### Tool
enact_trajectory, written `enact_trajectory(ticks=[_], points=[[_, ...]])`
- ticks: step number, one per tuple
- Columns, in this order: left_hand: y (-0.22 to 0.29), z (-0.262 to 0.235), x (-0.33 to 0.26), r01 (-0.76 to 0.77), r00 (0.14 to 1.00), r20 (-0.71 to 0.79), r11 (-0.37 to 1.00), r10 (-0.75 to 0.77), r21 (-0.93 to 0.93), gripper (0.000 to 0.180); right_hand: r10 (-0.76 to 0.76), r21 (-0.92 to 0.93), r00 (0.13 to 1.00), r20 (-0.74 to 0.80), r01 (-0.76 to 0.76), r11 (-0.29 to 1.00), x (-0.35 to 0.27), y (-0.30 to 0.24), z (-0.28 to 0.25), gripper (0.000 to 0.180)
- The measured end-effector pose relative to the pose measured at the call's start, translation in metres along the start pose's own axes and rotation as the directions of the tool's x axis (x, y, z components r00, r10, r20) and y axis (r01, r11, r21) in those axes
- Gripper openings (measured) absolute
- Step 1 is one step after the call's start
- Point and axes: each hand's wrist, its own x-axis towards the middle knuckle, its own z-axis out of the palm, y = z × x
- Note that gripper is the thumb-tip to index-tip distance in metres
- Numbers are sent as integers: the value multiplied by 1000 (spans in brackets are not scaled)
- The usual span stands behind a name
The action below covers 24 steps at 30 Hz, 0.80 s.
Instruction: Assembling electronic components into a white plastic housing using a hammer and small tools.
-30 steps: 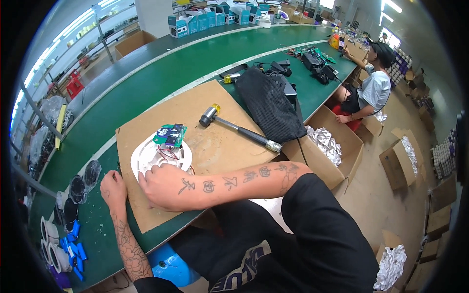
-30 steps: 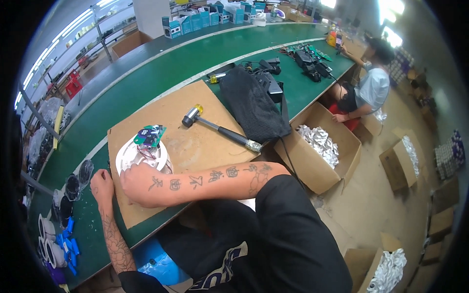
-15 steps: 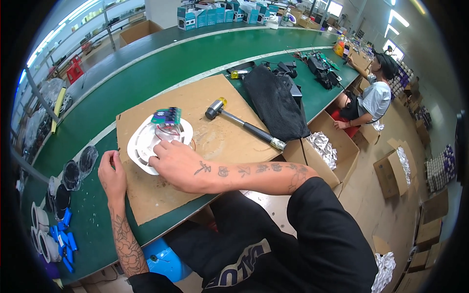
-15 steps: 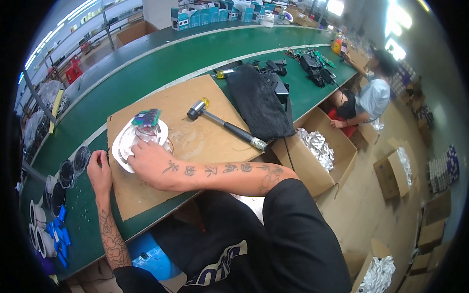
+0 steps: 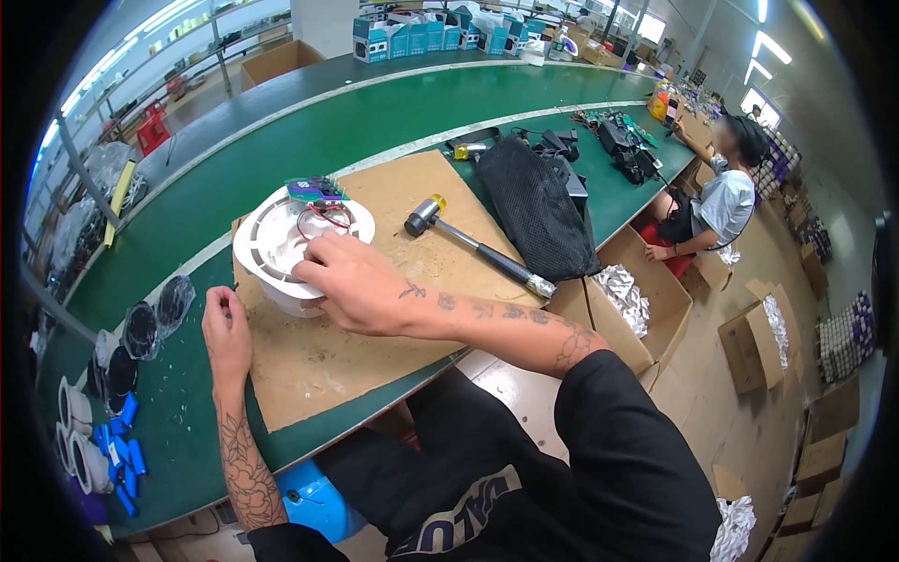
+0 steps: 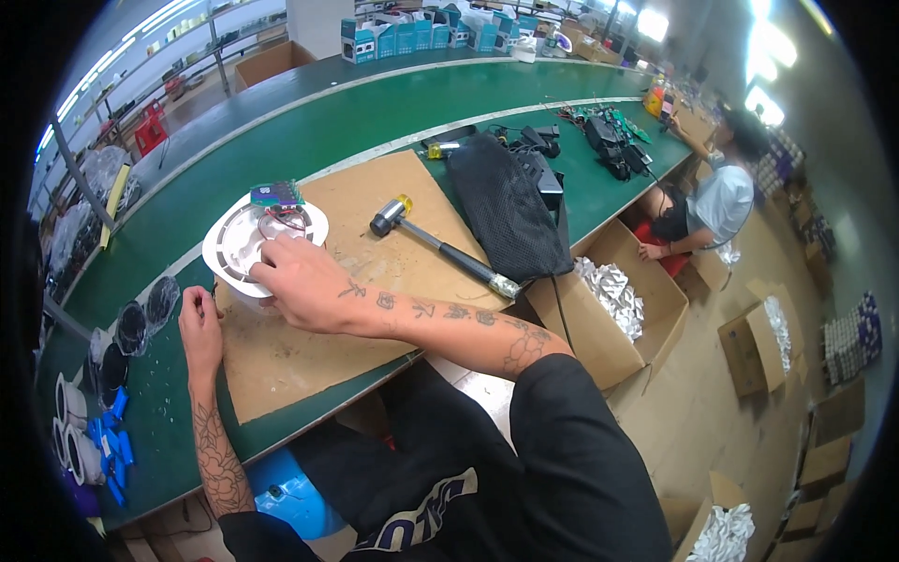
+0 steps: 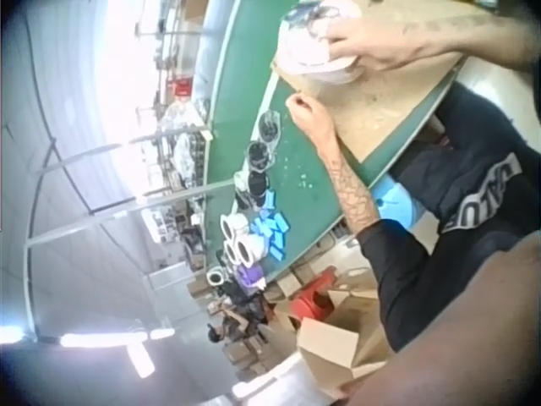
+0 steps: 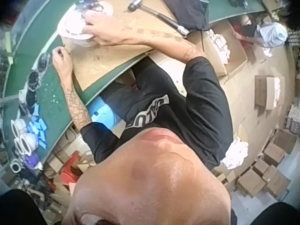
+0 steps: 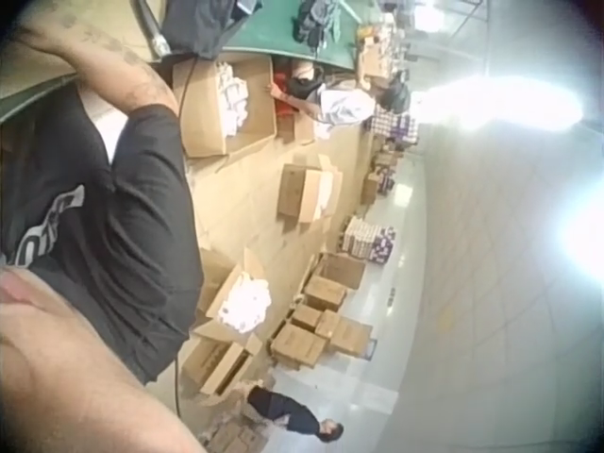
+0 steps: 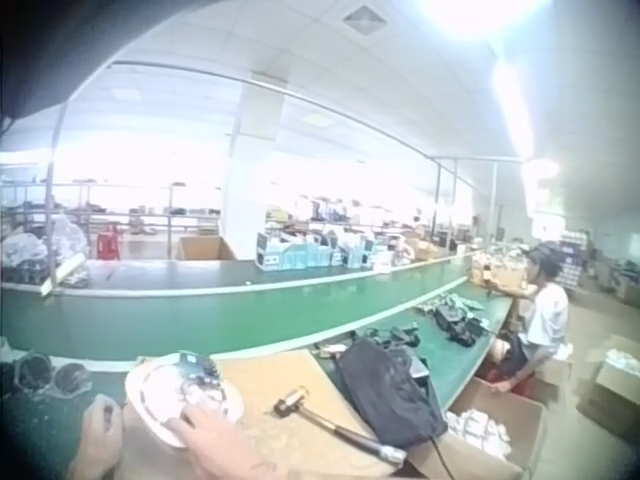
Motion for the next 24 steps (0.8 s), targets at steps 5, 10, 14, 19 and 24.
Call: enact_trajectory(ticks=[5, 10, 14, 19, 24], points=[[4, 0, -2, 22, 998, 53, 1000, -21, -13, 15, -50, -49, 996, 70, 54, 997, -2, 1, -3, 26], [7, 5, -4, -20, 996, 80, 998, 24, -52, 16, -66, -47, 991, 115, 72, 996, -10, 0, 2, 28], [9, 2, -4, -12, 993, 113, 999, 17, -44, 17, -80, -51, 992, 95, 85, 995, -8, 0, 6, 29], [18, 8, -7, -186, 972, 118, 971, 205, -151, 48, -74, -30, 994, 76, 76, 997, -9, 3, 2, 30], [11, 9, -13, -89, 942, 244, 873, 230, -480, 84, -72, 49, 997, 28, 71, 996, -10, 2, 5, 30]])
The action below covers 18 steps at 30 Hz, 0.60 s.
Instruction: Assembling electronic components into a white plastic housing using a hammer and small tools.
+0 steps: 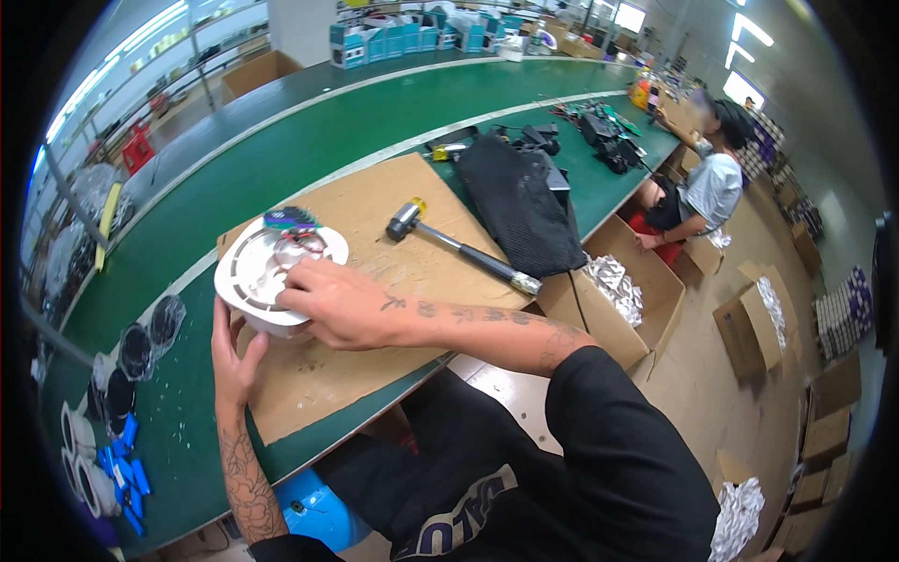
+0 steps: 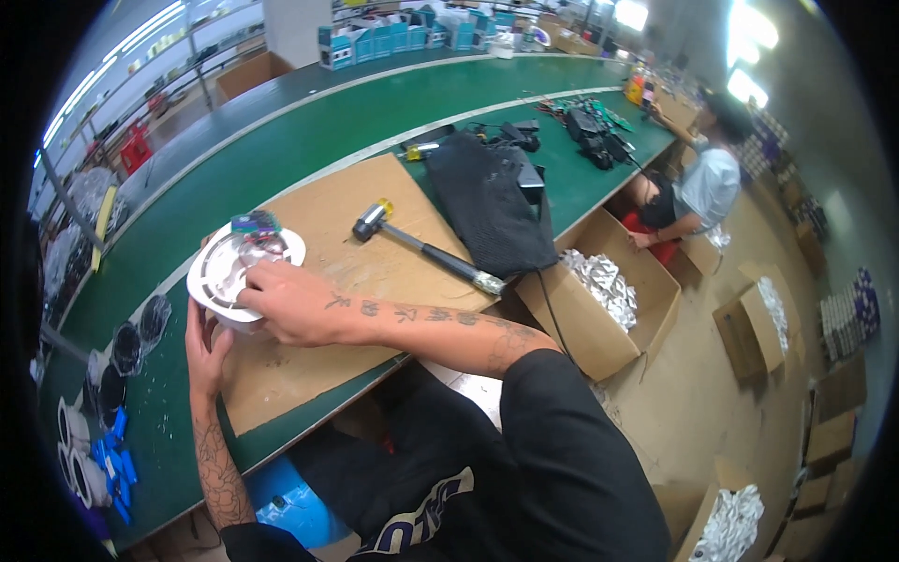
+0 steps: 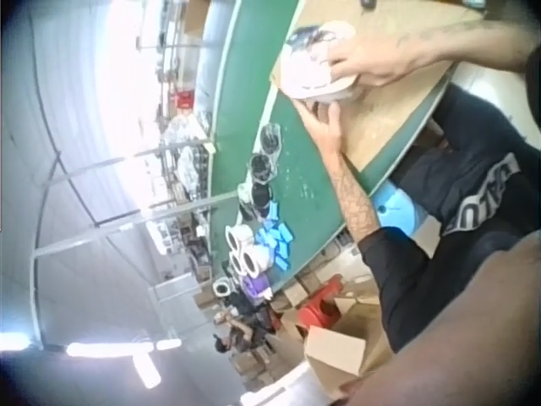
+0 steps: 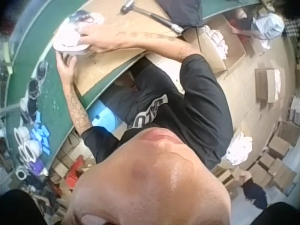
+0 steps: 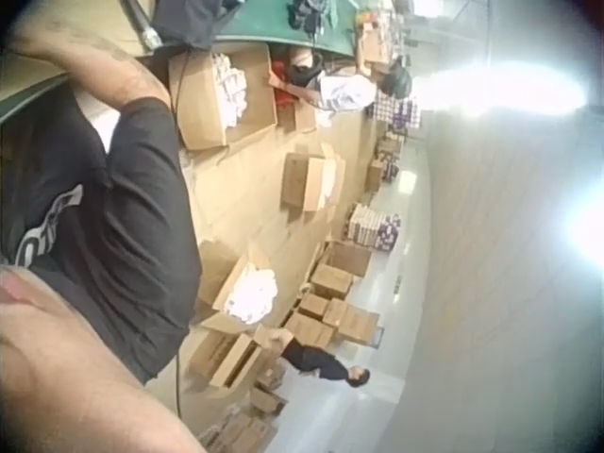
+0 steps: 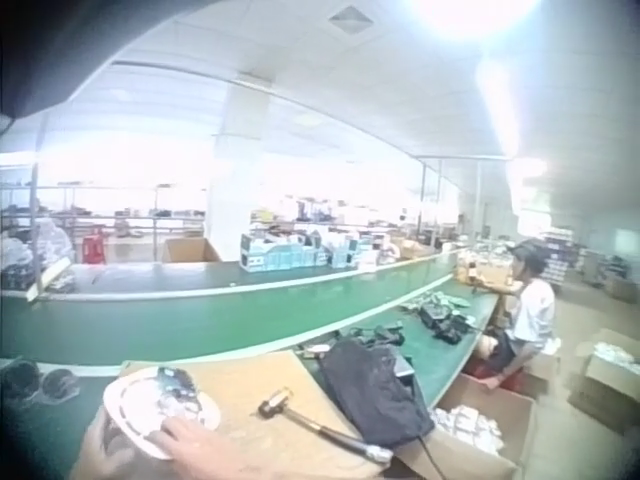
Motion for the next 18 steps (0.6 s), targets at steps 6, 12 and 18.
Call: enact_trajectory(ticks=[6, 12, 18], points=[[5, 13, 2, 37, 998, -47, 998, -40, -53, 142, -34, 146, 998, -55, 42, 988, 2, 0, 7, 30], [3, 12, 0, 42, 999, 26, 999, -42, -16, 135, 45, 208, 985, -165, -10, 978, 3, 0, 2, 31], [-3, 3, -3, 82, 997, 10, 997, -82, 7, 127, 106, 392, 961, -255, 3, 920, 6, 0, 3, 33]])
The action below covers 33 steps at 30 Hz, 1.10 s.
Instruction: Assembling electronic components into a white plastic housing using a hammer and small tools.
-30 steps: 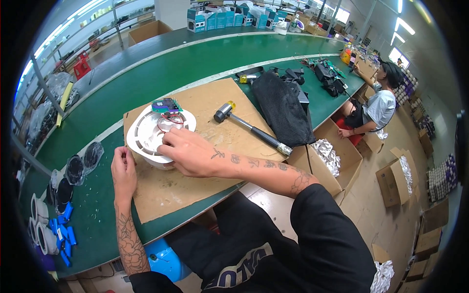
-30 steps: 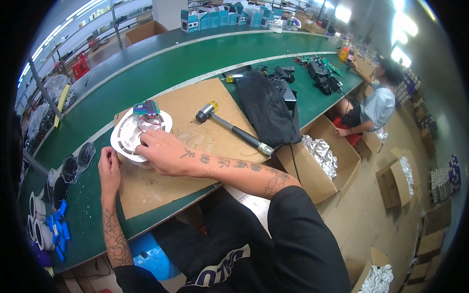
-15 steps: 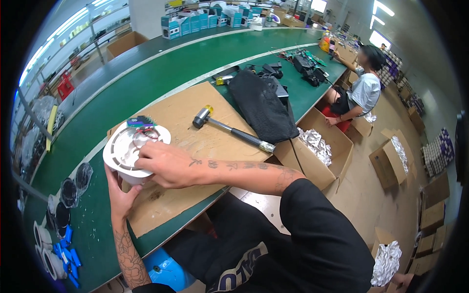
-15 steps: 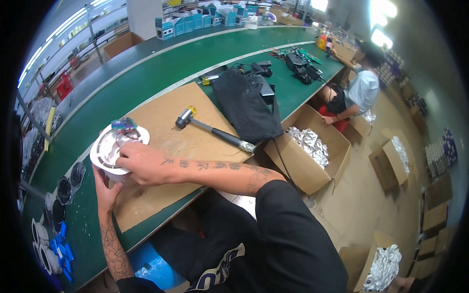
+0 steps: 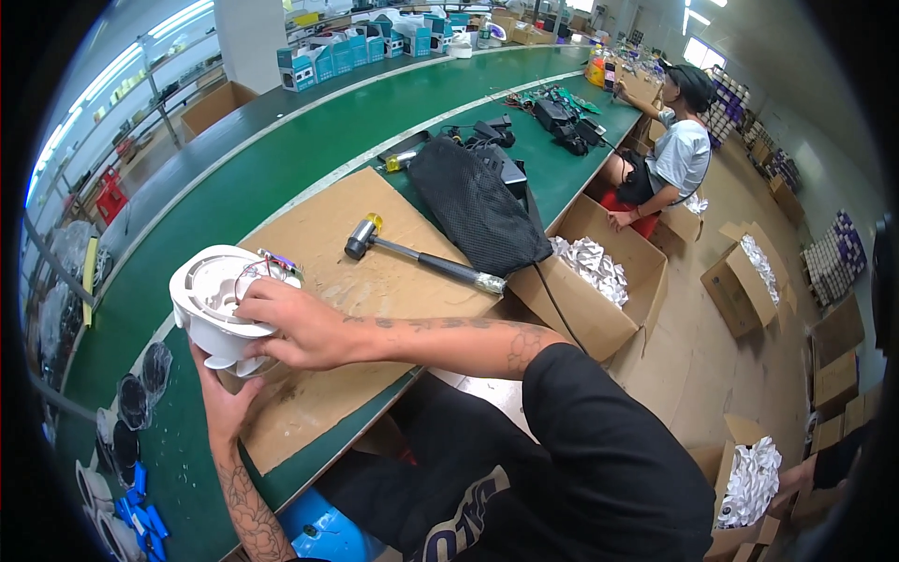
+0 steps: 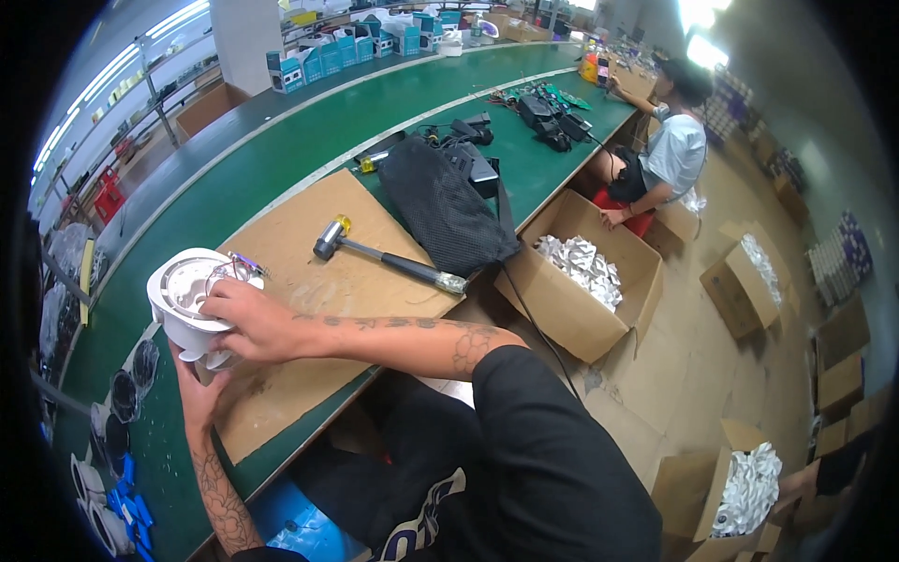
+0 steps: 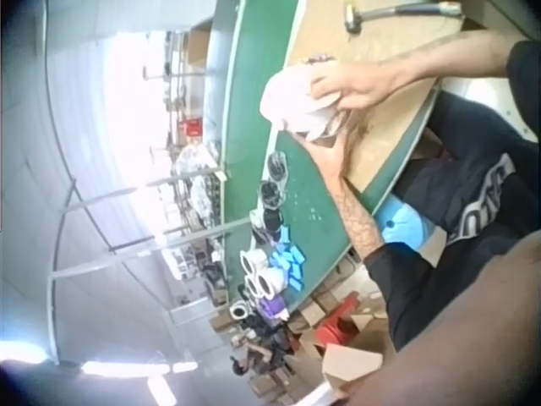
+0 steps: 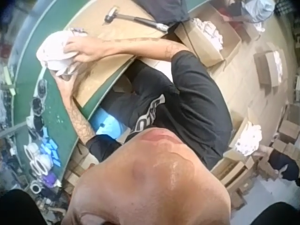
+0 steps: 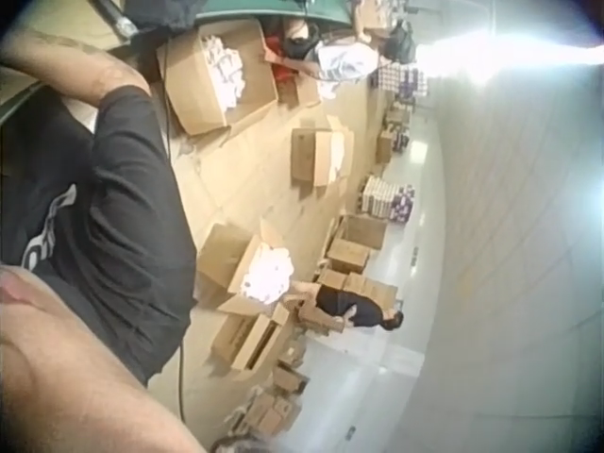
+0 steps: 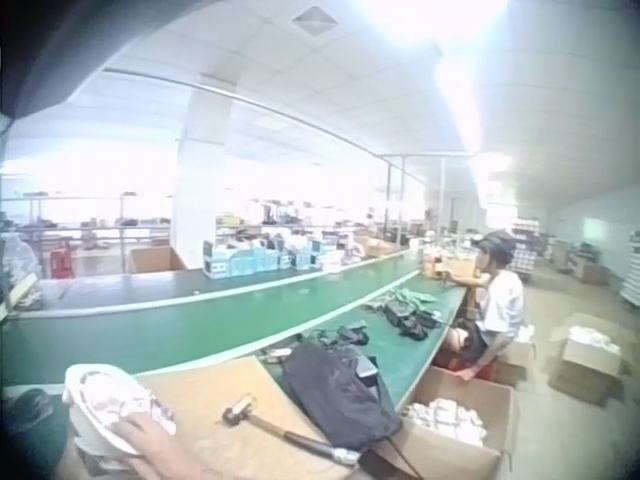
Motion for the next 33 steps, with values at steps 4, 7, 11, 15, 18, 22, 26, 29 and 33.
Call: enact_trajectory(ticks=[4, 7, 11, 15, 18, 22, 26, 29, 33], points=[[4, -1, 2, -98, 991, -89, 995, 98, 7, 134, -20, 77, 999, -27, 22, 997, -3, 0, 0, 30], [4, 0, -1, -110, 990, -97, 992, 104, -65, 139, -30, 99, 999, -17, 32, 995, -3, -1, 2, 30], [18, 12, 0, -166, 979, -145, 975, 144, -148, 146, 7, 186, 1000, -28, -1, 983, -3, 0, 7, 34], [36, 20, 3, -197, 964, -201, 973, 171, -117, 137, 38, 211, 998, -52, -26, 977, -4, -2, 6, 35], [38, 19, 4, -205, 963, -195, 975, 186, -84, 131, 59, 151, 994, -97, -44, 988, -6, 2, 6, 36], [34, 16, 7, -231, 953, -217, 971, 214, -56, 120, 103, 137, 984, -147, -83, 987, -7, 2, 6, 36], [16, -34, -3, -247, 888, -401, 969, 224, -6, 99, 322, 219, 909, -267, -268, 938, 1, 19, 5, 42], [-4, -40, 9, -327, 829, -485, 945, 278, -16, 86, 240, 11, 944, -226, -244, 970, 3, 18, -12, 40], [-5, -25, 22, -302, 808, -542, 952, 232, -43, 92, 57, -274, 998, 19, -49, 960, 11, 6, -30, 32]])
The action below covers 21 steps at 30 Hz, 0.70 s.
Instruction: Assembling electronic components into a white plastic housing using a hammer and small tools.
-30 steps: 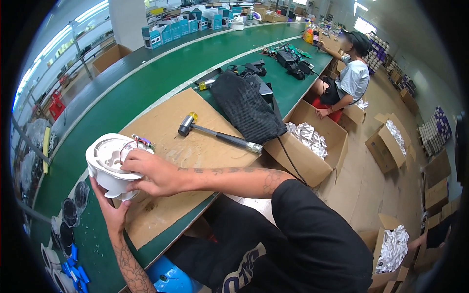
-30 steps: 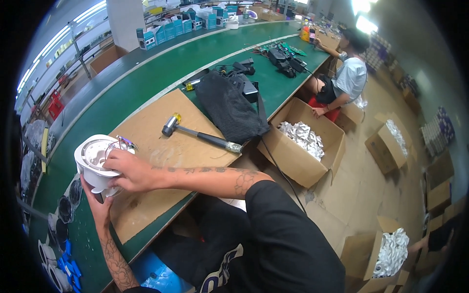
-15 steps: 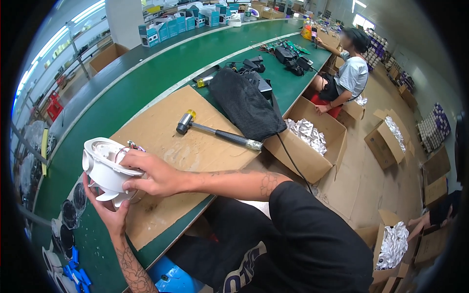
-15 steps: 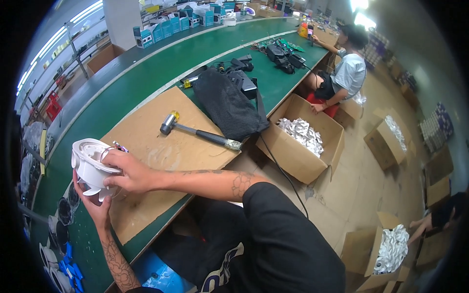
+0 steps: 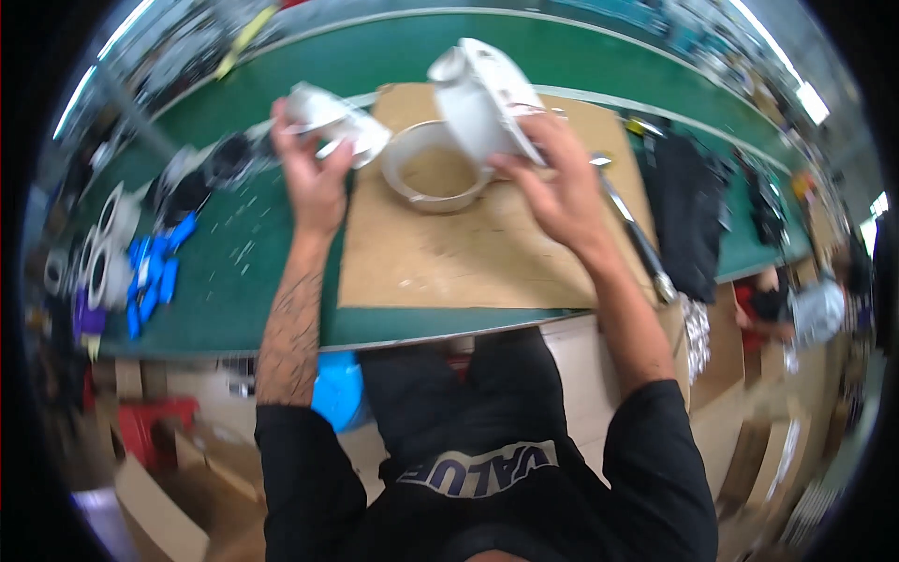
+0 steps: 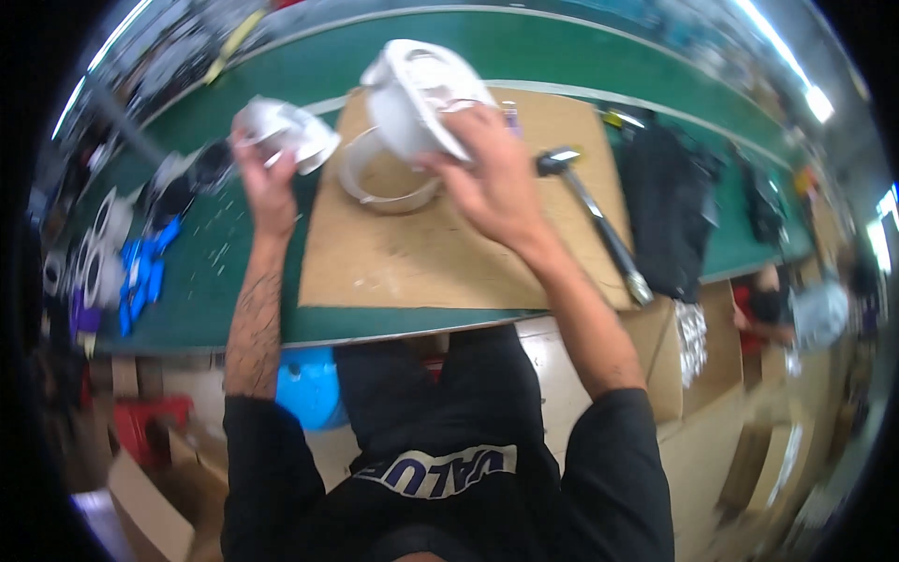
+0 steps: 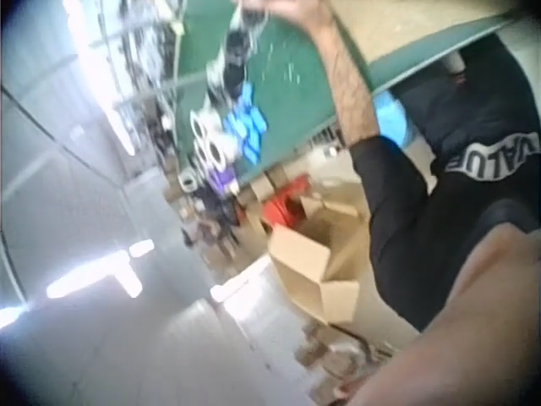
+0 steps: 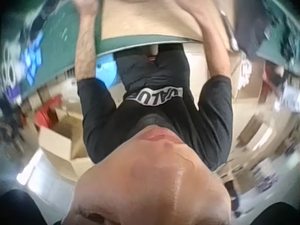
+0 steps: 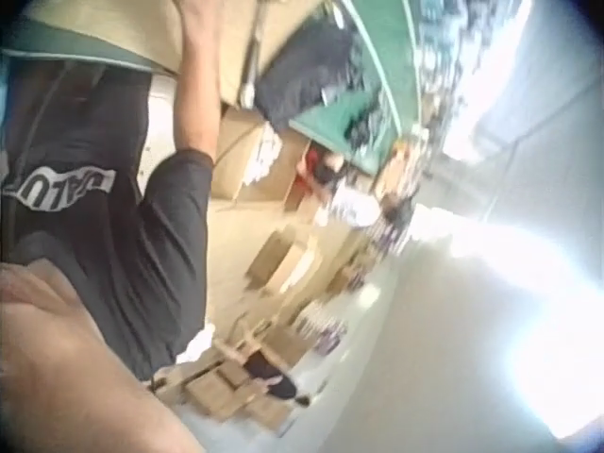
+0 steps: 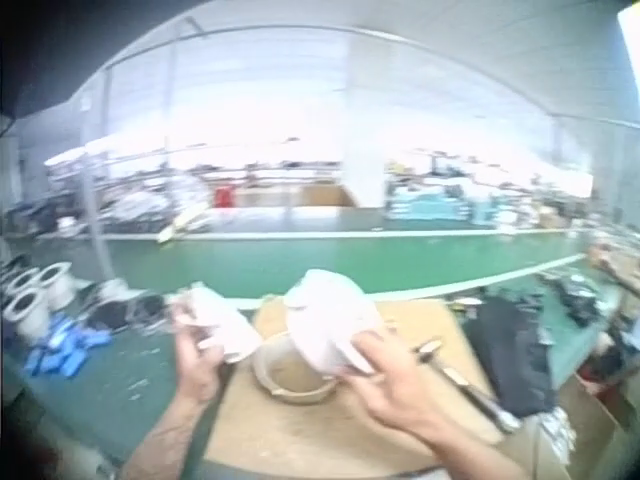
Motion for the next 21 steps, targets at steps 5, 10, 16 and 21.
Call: enact_trajectory(ticks=[5, 10, 16, 21], points=[[9, -17, 3, 143, 981, -99, 964, -169, -223, 89, -57, -67, 980, 189, 71, 995, 5, -9, 25, 31], [13, -18, 2, 220, 950, -163, 941, -266, -255, 72, -119, -221, 924, 364, 210, 952, 5, -12, 47, 27], [17, -13, 3, 236, 935, -205, 938, -291, -255, 66, -127, -252, 900, 418, 250, 935, 7, -7, 60, 31], [16, -13, 3, 233, 937, -202, 939, -287, -255, 65, -143, -258, 903, 404, 263, 930, 7, 0, 66, 31]])
